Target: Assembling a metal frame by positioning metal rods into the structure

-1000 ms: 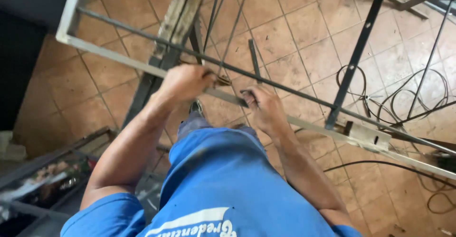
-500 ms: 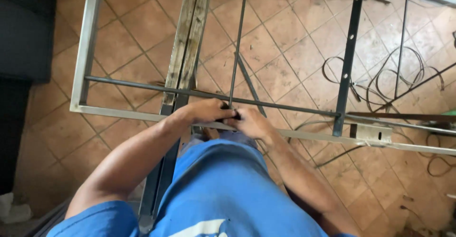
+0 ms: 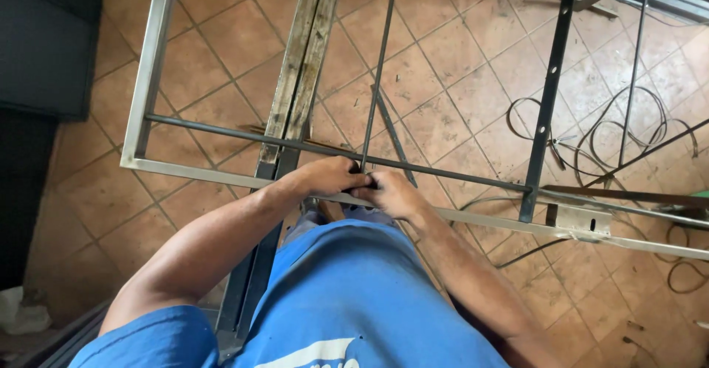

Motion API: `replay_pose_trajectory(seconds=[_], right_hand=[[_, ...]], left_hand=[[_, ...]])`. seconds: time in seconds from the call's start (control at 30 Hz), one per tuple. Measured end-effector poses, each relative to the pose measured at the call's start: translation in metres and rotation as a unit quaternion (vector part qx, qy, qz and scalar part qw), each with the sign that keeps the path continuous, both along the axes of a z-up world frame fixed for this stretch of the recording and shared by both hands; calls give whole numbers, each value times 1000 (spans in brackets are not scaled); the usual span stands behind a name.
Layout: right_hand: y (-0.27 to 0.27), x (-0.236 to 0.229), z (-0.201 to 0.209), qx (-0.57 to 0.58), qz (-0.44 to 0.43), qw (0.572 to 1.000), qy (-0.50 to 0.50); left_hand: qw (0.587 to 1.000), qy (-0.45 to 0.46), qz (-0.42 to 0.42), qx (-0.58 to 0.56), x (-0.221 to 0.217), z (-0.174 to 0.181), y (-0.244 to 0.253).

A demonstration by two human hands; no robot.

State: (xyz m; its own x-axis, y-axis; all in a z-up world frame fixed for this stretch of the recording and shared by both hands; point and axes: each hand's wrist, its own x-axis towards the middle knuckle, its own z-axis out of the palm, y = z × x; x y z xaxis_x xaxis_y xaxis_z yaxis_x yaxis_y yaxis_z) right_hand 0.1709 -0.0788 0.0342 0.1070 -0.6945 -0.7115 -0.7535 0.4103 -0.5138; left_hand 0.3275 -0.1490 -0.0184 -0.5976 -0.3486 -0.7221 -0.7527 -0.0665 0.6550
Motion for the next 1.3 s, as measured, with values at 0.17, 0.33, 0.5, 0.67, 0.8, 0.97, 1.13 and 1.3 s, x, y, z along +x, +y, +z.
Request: replay_pose_trajectory(seconds=[0.17, 0.33, 0.5, 0.67, 0.8, 0.97, 1.13, 1.3], right_hand=[[2, 1, 17, -9, 6, 1000, -1], [2, 0, 9, -15, -14, 1000, -13], [5, -4, -6, -27, -29, 999, -23], [31, -20, 23, -84, -27, 996, 11], [54, -31, 0, -246, -79, 966, -11], [77, -38, -1, -408, -167, 896, -56], [94, -34, 11, -421, -339, 816, -205], [126, -42, 14, -305, -556, 661, -400]], left_hand=[[1000, 11, 12, -6, 3, 19, 0], [1000, -2, -18, -16, -2, 7, -6], [1000, 3, -28, -7, 8, 32, -1], [995, -18, -85, -46, 17, 22, 2], [979, -76, -153, -108, 11, 59, -3], [986, -56, -125, -93, 12, 45, 1], [974, -67, -154, -151, 16, 44, 6], [922, -78, -128, -357, 7, 102, 26]])
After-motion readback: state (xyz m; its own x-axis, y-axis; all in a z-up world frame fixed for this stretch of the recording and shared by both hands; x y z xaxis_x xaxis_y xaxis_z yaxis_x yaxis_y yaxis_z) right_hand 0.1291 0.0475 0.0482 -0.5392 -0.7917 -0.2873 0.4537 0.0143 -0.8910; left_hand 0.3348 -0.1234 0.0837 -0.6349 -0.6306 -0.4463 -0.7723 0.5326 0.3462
